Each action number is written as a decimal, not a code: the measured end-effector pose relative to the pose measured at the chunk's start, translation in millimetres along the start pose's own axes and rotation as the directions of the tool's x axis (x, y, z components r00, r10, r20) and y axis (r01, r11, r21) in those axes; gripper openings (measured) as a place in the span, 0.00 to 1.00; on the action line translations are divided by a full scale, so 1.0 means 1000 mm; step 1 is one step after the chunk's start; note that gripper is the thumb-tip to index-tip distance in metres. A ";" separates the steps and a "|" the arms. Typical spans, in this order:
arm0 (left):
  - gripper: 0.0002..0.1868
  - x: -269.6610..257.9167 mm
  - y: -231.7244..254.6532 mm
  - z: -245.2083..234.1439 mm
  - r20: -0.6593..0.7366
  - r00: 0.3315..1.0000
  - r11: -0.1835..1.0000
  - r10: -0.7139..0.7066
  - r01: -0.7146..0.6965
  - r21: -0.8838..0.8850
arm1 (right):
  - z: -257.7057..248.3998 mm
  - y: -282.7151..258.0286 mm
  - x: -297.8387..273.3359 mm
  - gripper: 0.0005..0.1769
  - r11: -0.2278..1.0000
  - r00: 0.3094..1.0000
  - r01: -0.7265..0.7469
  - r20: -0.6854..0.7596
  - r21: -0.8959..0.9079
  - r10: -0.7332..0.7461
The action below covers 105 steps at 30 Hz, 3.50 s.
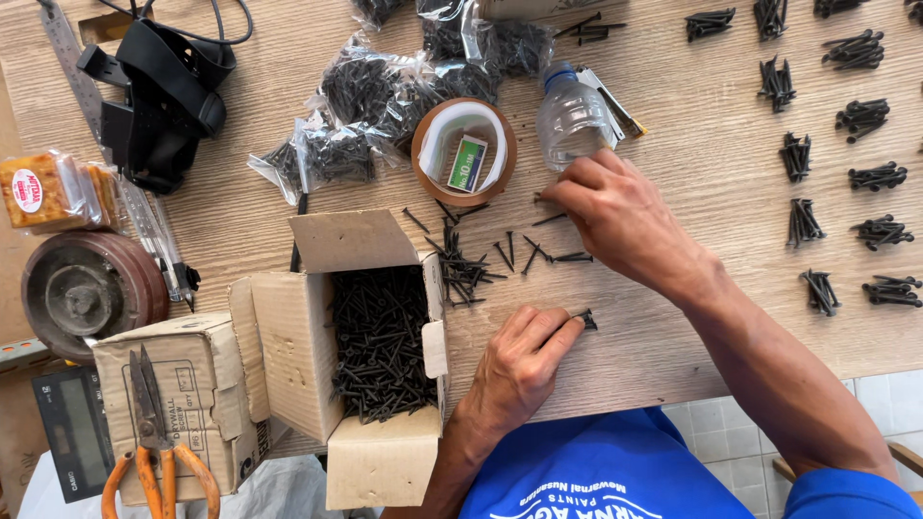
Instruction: The person sorts black screws from a cardboard box onto a wooden table, arranging them into small, neat piles. The person uses both hands to pick up and place the screws, organizing them in rows across the table surface.
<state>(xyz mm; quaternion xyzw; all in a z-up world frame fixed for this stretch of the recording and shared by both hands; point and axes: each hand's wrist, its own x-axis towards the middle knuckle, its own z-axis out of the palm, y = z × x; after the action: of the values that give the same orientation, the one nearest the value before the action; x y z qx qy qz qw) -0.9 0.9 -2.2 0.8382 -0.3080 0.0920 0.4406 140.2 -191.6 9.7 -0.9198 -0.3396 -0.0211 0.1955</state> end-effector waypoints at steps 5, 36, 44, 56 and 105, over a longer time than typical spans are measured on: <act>0.14 0.001 0.000 -0.001 0.003 1.000 1.000 -0.001 0.001 -0.003 | 0.001 0.002 -0.011 0.06 0.995 0.998 0.055 -0.007 0.085 -0.054; 0.12 0.009 0.002 0.007 -0.087 0.994 0.997 -0.066 0.062 -0.047 | 0.021 -0.058 -0.129 0.10 0.996 0.992 -0.018 -0.125 0.082 0.028; 0.08 0.040 0.003 0.037 -0.066 0.997 0.999 0.031 -0.032 -0.006 | 0.012 -0.033 -0.147 0.11 0.993 0.971 -0.092 -0.227 -0.076 0.072; 0.17 0.148 -0.014 0.117 -0.066 0.996 0.921 0.066 -0.035 0.389 | -0.025 0.099 -0.098 0.08 0.900 0.954 -0.211 -0.281 -0.381 0.105; 0.14 0.002 0.014 0.013 -0.316 0.895 0.739 -0.315 0.440 0.510 | 0.023 -0.027 -0.046 0.31 0.989 0.991 0.118 -0.068 0.092 -0.112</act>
<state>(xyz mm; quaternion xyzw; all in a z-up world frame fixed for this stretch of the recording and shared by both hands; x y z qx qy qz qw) -9.0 -16.1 0.9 0.9612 -0.0410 0.1754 0.2091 85.7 -193.0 -10.3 -0.8870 -0.3866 -0.0450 0.2486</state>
